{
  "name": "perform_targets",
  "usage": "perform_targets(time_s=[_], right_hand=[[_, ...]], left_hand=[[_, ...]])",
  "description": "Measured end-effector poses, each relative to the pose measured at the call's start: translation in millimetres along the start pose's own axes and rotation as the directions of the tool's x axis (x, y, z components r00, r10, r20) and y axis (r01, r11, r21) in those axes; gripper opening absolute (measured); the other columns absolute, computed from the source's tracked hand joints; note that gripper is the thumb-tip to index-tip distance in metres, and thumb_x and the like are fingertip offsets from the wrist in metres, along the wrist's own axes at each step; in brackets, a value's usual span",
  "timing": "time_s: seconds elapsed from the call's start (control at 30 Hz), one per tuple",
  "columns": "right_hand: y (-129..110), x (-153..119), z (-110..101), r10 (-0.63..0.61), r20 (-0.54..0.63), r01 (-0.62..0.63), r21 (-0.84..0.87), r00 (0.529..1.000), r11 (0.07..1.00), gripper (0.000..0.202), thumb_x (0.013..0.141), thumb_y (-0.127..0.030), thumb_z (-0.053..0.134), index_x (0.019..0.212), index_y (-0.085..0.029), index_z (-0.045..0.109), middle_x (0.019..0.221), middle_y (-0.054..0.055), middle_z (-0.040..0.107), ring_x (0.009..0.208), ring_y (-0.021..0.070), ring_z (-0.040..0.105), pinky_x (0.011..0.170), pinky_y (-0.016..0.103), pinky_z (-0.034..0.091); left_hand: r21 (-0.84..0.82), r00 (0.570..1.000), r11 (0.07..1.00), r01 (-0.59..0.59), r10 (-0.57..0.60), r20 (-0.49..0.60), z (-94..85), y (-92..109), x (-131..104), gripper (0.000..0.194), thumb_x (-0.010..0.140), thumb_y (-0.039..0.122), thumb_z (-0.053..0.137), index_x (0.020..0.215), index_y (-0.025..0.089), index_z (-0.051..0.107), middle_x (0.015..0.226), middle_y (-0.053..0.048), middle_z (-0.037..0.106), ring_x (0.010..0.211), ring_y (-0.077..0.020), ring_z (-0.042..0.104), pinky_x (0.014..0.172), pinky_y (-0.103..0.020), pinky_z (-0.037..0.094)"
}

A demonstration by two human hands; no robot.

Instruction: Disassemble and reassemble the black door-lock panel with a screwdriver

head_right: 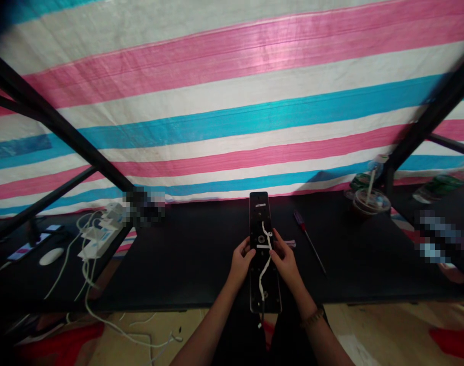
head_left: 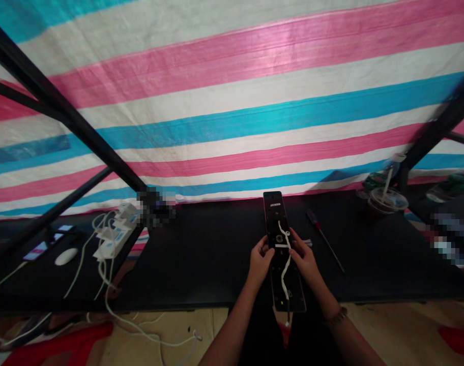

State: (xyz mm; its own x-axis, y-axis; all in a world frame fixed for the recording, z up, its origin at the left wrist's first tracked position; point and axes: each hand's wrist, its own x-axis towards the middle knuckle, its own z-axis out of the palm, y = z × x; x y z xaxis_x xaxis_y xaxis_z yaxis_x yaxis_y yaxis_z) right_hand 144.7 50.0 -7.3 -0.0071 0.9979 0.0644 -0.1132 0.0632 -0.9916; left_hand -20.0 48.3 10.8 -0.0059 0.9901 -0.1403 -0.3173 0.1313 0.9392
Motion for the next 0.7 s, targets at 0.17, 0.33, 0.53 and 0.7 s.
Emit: perform_targets(time_s=[0.17,0.33,0.53,0.7], right_hand=[[2.4,-2.2,2.0,-0.07,0.016,0.069,0.039,0.997,0.997,0.073,0.083,-0.051,0.072,0.148,-0.027,0.05,0.126,0.01,0.07,0.111,0.0308,0.068,0.098,0.048,0.052],[3.6,-0.3,2.5,-0.08,0.028,0.079,0.054,0.996,0.995,0.07,0.084,-0.052,0.072,0.146,-0.027,0.053,0.132,0.011,0.068,0.116,0.0325,0.067,0.099,0.048,0.053],[1.3,-0.4,1.3,-0.041,-0.014,0.042,0.039,0.999,0.998,0.068,0.086,-0.054,0.07,0.145,-0.026,0.054,0.135,0.01,0.067,0.119,0.0321,0.066,0.105,0.051,0.049],[1.9,2.2,1.6,-0.039,-0.112,0.034,-0.049,0.993,0.998,0.064,0.085,-0.062,0.068,0.136,-0.024,0.064,0.135,0.011,0.066,0.125,0.035,0.061,0.114,0.057,0.038]], left_hand=[[0.023,1.0,1.0,-0.018,0.018,0.01,1.9,2.9,-5.9,0.043,0.072,0.02,0.066,0.115,0.017,0.06,0.085,-0.003,0.075,0.074,-0.018,0.07,0.068,-0.028,0.053],[0.025,0.999,0.999,-0.044,0.044,0.02,1.4,3.0,-6.6,0.044,0.074,0.021,0.065,0.117,0.018,0.058,0.085,-0.004,0.075,0.077,-0.0188,0.07,0.07,-0.028,0.053],[-0.039,1.0,0.999,-0.03,0.03,0.01,-3.7,-3.3,-2.9,0.05,0.076,0.029,0.068,0.124,0.016,0.061,0.097,-0.008,0.077,0.089,-0.0233,0.072,0.081,-0.034,0.055],[-0.112,1.0,0.993,-0.028,0.029,0.003,-4.7,-5.6,1.7,0.059,0.072,0.032,0.074,0.127,0.013,0.065,0.112,-0.013,0.077,0.106,-0.0288,0.071,0.095,-0.039,0.054]])
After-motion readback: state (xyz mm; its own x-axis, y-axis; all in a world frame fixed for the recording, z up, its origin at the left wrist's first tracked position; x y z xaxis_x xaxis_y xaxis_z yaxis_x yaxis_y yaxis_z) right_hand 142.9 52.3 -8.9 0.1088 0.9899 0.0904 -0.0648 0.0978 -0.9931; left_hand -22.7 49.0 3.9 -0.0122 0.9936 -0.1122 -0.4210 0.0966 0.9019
